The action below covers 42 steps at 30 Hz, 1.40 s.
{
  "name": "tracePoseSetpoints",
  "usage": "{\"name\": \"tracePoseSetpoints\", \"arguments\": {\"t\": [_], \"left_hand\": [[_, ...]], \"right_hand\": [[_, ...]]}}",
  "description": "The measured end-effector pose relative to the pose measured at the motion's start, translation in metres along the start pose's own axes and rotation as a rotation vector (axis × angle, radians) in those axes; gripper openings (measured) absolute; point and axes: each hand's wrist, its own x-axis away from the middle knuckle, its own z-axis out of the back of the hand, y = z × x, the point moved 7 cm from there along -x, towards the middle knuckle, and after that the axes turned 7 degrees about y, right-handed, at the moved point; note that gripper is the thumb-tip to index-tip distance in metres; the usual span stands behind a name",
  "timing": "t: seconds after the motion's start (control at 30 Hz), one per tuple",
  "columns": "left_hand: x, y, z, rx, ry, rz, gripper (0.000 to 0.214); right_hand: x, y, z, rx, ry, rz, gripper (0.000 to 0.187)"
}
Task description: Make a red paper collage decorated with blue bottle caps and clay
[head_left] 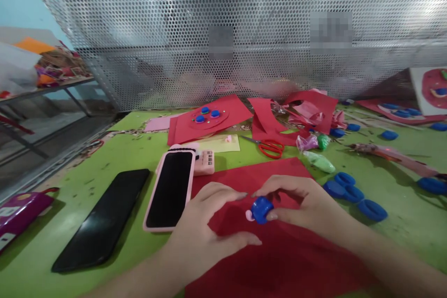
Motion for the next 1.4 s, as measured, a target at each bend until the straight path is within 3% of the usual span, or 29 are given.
{"name": "tracePoseSetpoints", "arguments": {"t": [0.17,0.33,0.6,0.7,0.87,0.93,1.03,1.17,1.23,1.4], "left_hand": [[0.004,-0.001,-0.003,0.042,-0.021,0.024,0.044],[0.009,-0.007,-0.002,0.109,0.001,0.096,0.067],[0.008,-0.010,-0.002,0.048,-0.010,0.117,0.068],[0.008,-0.019,-0.003,0.020,-0.010,0.208,0.067],[0.006,-0.029,-0.007,0.012,-0.044,0.331,0.058],[0.005,-0.029,-0.007,-0.014,-0.059,0.333,0.053],[0.004,-0.028,-0.006,-0.029,-0.067,0.325,0.050],[0.004,-0.031,-0.007,-0.008,-0.112,0.386,0.058],[0.003,-0.032,-0.009,-0.011,-0.140,0.394,0.049],[0.002,-0.029,-0.011,-0.148,-0.228,0.313,0.016]], "right_hand": [[0.001,0.002,0.002,-0.005,0.026,-0.016,0.017],[0.002,0.004,0.001,0.032,0.037,-0.012,0.016],[0.004,0.002,0.000,-0.002,0.020,-0.010,0.016],[0.003,-0.002,0.004,0.125,0.070,0.103,0.014],[0.011,-0.017,-0.001,0.572,0.096,0.513,0.011],[0.014,-0.017,-0.005,0.675,0.080,0.553,0.013],[0.011,-0.012,-0.005,0.587,0.045,0.467,0.013],[-0.005,0.020,0.005,0.338,0.036,0.024,0.011],[-0.010,0.038,0.008,0.235,-0.001,-0.160,0.018],[-0.016,0.054,0.011,0.143,-0.099,-0.254,0.026]]}}
